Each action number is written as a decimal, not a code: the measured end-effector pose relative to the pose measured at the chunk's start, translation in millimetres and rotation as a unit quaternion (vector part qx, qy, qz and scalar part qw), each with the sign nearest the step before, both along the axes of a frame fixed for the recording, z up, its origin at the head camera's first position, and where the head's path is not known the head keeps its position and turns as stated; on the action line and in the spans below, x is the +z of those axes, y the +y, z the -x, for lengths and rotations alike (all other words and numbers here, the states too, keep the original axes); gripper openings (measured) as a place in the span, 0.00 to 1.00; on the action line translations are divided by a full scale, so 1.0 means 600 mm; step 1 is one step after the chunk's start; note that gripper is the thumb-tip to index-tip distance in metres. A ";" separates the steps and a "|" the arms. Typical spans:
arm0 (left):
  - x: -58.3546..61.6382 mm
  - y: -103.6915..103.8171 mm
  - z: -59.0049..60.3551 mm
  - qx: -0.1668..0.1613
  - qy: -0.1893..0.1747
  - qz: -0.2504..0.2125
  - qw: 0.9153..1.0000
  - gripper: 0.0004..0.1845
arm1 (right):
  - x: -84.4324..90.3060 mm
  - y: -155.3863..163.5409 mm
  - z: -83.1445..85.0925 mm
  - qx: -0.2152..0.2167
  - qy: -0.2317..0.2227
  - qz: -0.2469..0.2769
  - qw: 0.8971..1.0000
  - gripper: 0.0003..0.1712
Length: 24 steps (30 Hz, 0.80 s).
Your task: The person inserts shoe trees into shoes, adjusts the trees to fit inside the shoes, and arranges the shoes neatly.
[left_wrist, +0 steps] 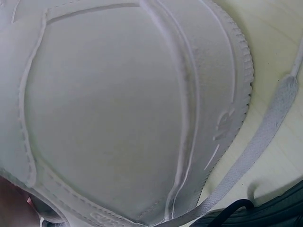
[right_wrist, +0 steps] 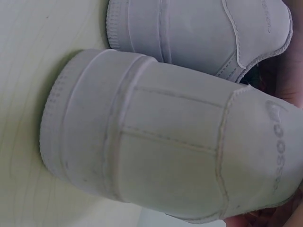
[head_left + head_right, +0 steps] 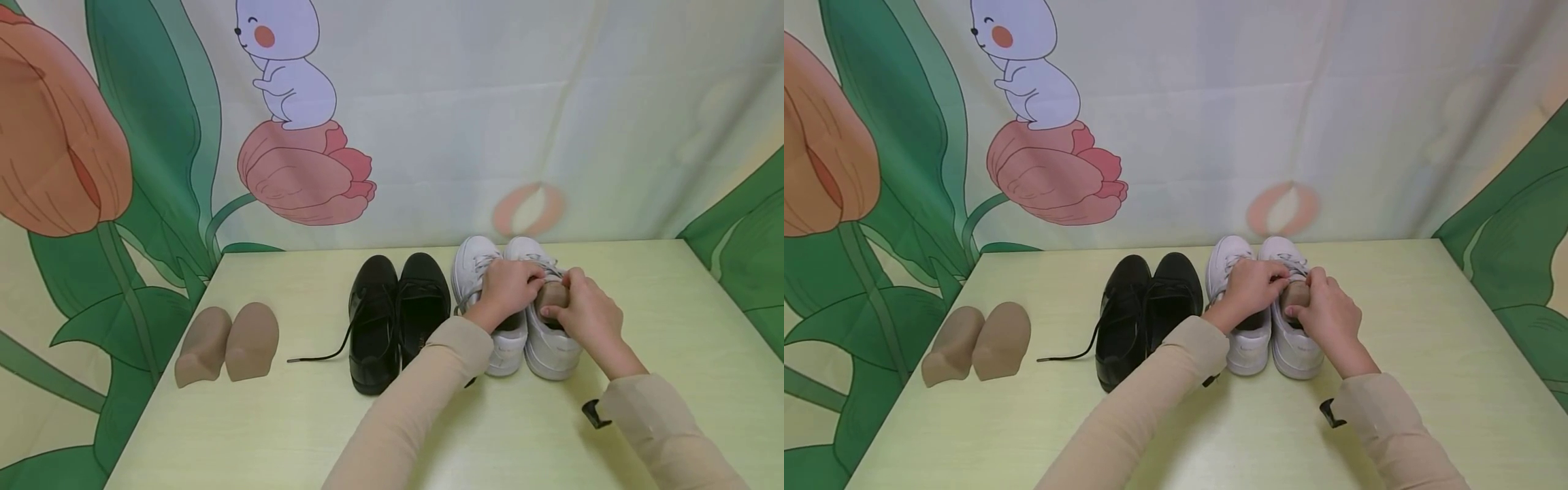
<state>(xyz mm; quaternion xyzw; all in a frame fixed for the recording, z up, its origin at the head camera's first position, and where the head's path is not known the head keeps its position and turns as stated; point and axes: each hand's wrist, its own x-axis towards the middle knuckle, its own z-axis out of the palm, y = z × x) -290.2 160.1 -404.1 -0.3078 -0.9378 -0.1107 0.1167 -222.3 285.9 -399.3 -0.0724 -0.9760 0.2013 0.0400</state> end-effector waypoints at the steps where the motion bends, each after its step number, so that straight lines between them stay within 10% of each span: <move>1: 0.000 0.000 0.000 0.001 -0.001 0.001 1.000 0.09 | 0.000 0.000 0.000 0.000 0.000 0.000 1.000 0.29; 24: -0.001 0.003 0.001 0.007 -0.012 0.003 1.000 0.09 | 0.004 -0.007 0.006 0.001 -0.022 -0.012 1.000 0.28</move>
